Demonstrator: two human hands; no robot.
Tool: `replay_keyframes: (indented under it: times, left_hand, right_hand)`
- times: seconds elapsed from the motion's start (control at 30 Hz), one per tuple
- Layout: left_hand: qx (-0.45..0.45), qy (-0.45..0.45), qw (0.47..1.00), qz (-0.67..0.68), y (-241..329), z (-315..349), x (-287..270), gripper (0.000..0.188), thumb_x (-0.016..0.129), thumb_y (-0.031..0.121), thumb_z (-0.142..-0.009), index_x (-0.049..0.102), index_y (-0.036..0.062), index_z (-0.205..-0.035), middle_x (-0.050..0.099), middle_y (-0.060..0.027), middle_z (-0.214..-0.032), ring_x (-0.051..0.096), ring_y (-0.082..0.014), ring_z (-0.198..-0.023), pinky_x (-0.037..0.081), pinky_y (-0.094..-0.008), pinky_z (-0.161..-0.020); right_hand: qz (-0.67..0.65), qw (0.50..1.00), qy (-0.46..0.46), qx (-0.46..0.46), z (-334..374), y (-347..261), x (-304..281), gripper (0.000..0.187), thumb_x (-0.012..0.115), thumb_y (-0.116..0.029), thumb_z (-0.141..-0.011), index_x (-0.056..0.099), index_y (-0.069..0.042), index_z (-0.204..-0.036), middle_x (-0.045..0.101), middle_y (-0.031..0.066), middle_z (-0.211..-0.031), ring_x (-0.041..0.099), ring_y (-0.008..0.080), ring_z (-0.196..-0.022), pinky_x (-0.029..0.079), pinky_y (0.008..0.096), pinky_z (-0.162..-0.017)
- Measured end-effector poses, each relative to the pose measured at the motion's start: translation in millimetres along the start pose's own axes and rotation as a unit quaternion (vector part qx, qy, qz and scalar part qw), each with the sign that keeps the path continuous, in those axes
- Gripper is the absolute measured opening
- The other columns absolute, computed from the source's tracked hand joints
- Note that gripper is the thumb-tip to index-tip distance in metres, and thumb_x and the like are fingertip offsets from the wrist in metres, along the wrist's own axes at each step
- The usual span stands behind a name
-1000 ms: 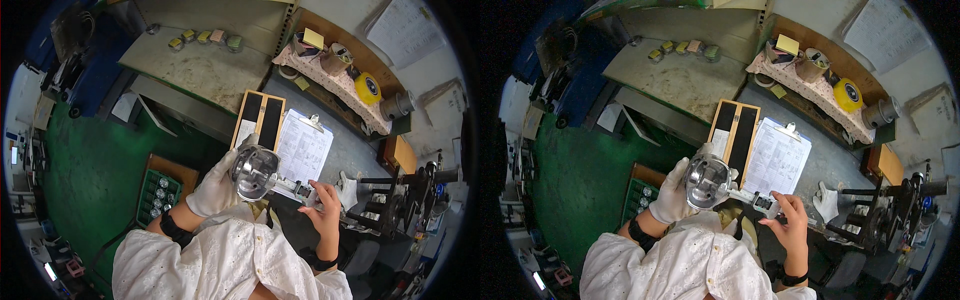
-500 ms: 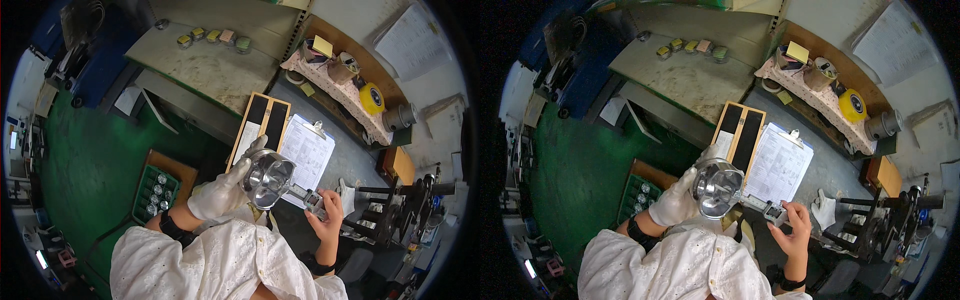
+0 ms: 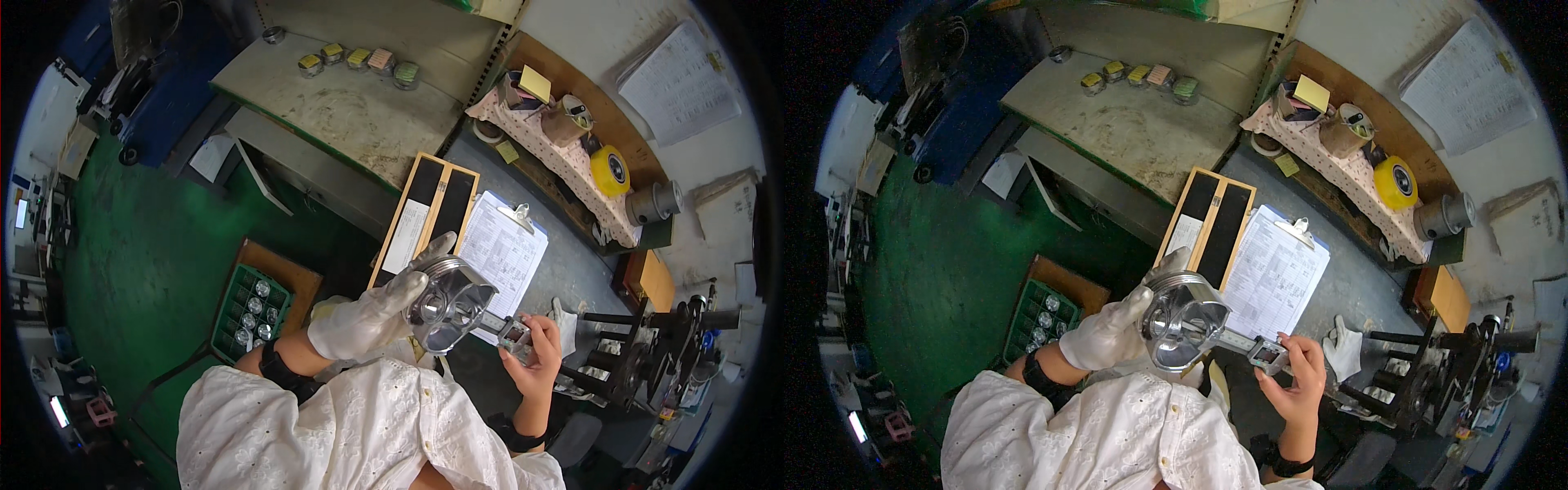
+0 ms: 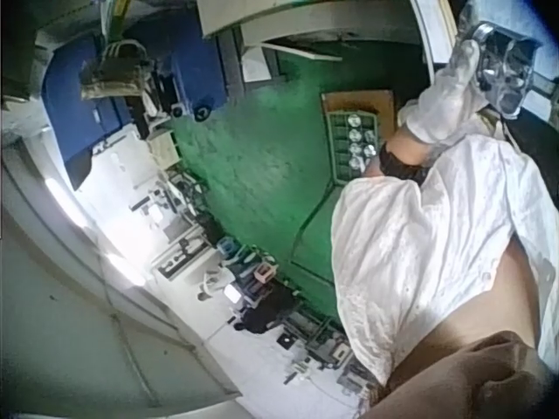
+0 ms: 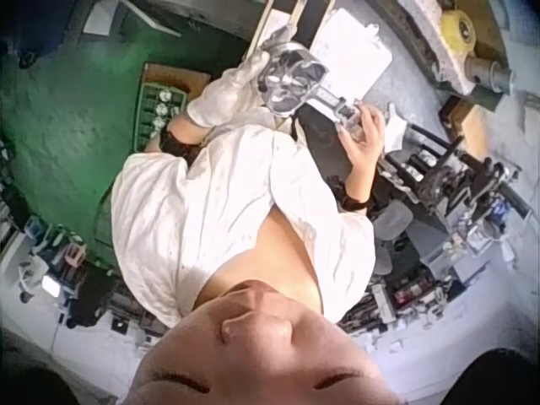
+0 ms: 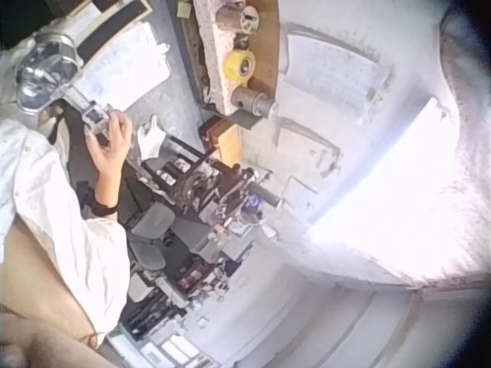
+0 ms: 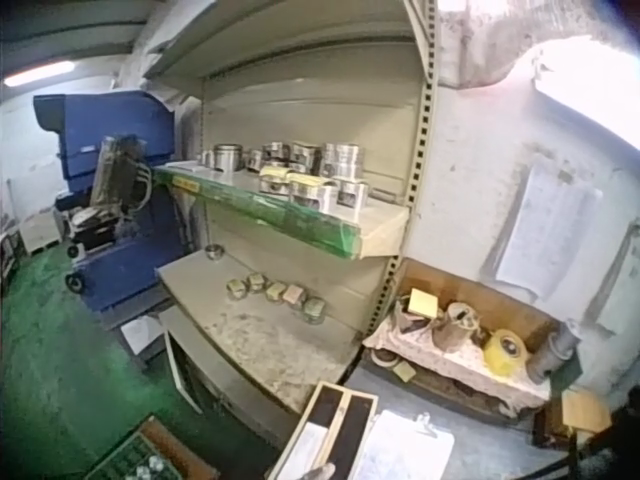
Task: Marking engine pistons with a marker and measuring dimensions with a digital caliper for quality control.
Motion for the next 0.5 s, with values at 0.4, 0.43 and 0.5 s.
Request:
replay_keyframes:
  times: [0.4, 0.43, 0.5]
  left_hand:
    - [-0.006, 0.011, 0.999, -0.041, -0.4, 1.5, 1.7, 0.053, 0.038, 0.019, -0.099, 0.014, 0.0148, -0.147, 0.009, -0.0097, -0.153, 0.012, -0.0201, -0.141, 0.020, -0.0329, -0.112]
    - [-0.015, 0.014, 1.000, -0.018, -0.6, 1.6, 1.7, 0.054, 0.038, 0.018, -0.099, 0.014, 0.0148, -0.147, 0.009, -0.0099, -0.153, 0.012, -0.0206, -0.141, 0.020, -0.0329, -0.112]
    - [-0.033, 0.019, 0.999, 0.027, -0.4, 1.9, 2.3, 0.055, 0.040, 0.016, -0.098, 0.014, 0.0147, -0.147, 0.009, -0.0104, -0.153, 0.013, -0.0216, -0.141, 0.021, -0.0328, -0.111]
  right_hand:
    - [0.006, 1.000, 0.009, -0.012, -1.4, -3.0, -1.1, 0.051, 0.075, -0.001, -0.060, 0.059, 0.008, -0.108, 0.054, 0.0144, -0.100, 0.054, 0.0201, -0.085, 0.045, 0.0274, -0.073]
    - [0.006, 1.000, 0.008, -0.011, -1.0, -2.6, -1.1, 0.051, 0.075, -0.001, -0.060, 0.059, 0.008, -0.108, 0.054, 0.0144, -0.100, 0.054, 0.0201, -0.085, 0.045, 0.0274, -0.073]
    - [0.002, 1.000, 0.008, 0.004, -0.1, -1.6, -1.9, 0.052, 0.075, -0.001, -0.059, 0.059, 0.007, -0.108, 0.054, 0.0144, -0.100, 0.055, 0.0203, -0.085, 0.045, 0.0273, -0.073]
Point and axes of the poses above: each hand's wrist, its own z-axis away from the middle knuckle, its own x-axis out of the palm, y = z × x, the point moved 4 cm from there along -z, towards the middle knuckle
